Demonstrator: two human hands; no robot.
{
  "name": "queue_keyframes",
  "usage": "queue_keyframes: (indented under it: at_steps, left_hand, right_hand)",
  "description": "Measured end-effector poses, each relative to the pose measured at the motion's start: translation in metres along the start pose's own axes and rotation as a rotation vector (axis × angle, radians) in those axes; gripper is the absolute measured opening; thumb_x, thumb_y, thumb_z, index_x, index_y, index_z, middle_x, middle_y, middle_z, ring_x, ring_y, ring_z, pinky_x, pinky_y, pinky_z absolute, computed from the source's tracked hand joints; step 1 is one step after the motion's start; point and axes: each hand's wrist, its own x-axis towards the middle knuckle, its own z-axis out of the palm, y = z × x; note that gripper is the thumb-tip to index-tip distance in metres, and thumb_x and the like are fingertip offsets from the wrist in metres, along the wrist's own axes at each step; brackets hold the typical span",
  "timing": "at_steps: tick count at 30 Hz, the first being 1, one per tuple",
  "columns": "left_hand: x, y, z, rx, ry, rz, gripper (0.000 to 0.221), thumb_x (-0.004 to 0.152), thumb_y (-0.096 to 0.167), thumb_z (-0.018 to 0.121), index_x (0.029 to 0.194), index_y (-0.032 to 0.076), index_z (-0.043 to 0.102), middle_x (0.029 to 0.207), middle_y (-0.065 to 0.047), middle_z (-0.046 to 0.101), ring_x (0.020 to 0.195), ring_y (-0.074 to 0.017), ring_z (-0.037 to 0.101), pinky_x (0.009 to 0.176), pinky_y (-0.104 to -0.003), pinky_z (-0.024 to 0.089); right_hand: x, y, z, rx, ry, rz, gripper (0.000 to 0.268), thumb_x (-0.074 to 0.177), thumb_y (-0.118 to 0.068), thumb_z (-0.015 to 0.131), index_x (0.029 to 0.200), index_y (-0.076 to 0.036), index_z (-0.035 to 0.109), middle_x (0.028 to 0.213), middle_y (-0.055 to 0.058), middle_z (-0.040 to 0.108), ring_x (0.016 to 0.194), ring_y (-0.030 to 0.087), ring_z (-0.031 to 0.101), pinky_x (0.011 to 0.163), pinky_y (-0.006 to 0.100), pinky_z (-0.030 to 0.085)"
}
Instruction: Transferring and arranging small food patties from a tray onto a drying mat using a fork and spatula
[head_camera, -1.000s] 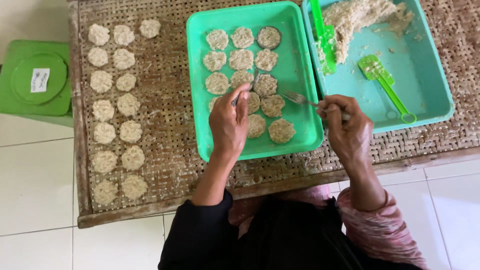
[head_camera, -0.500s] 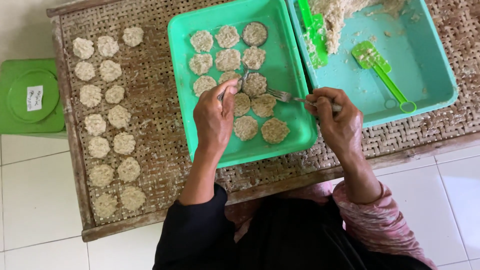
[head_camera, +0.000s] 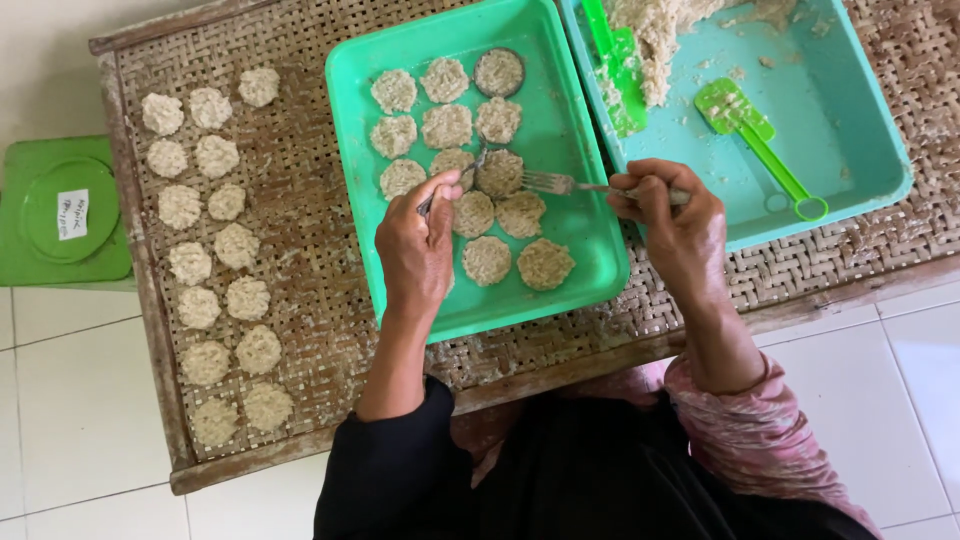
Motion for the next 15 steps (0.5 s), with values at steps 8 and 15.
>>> queue_keyframes:
  at_steps: [8, 15]
  left_hand:
    - [0.020, 0.033, -0.003, -0.153, 0.120, 0.042, 0.026, 0.110, 0.019, 0.052, 0.125, 0.008, 0.071, 0.106, -0.018, 0.077, 0.096, -0.0304, 0.074, 0.091, -0.043, 0.058]
    - [0.079, -0.008, 0.045, 0.035, 0.124, 0.118, 0.031, 0.105, 0.025, 0.049, 0.122, 0.007, 0.067, 0.096, -0.007, 0.078, 0.062, -0.0114, 0.063, 0.052, -0.025, 0.050]
  right_hand:
    - [0.029, -0.021, -0.006, -0.184, -0.049, -0.197, 0.017, 0.112, -0.001, 0.049, 0.121, 0.009, 0.060, 0.108, 0.031, 0.069, 0.095, 0.038, 0.074, 0.084, 0.045, 0.064]
    - [0.062, -0.022, 0.040, -0.418, -0.058, -0.330, 0.008, 0.104, -0.008, 0.061, 0.107, -0.003, 0.067, 0.086, 0.007, 0.073, 0.078, 0.015, 0.071, 0.061, 0.026, 0.050]
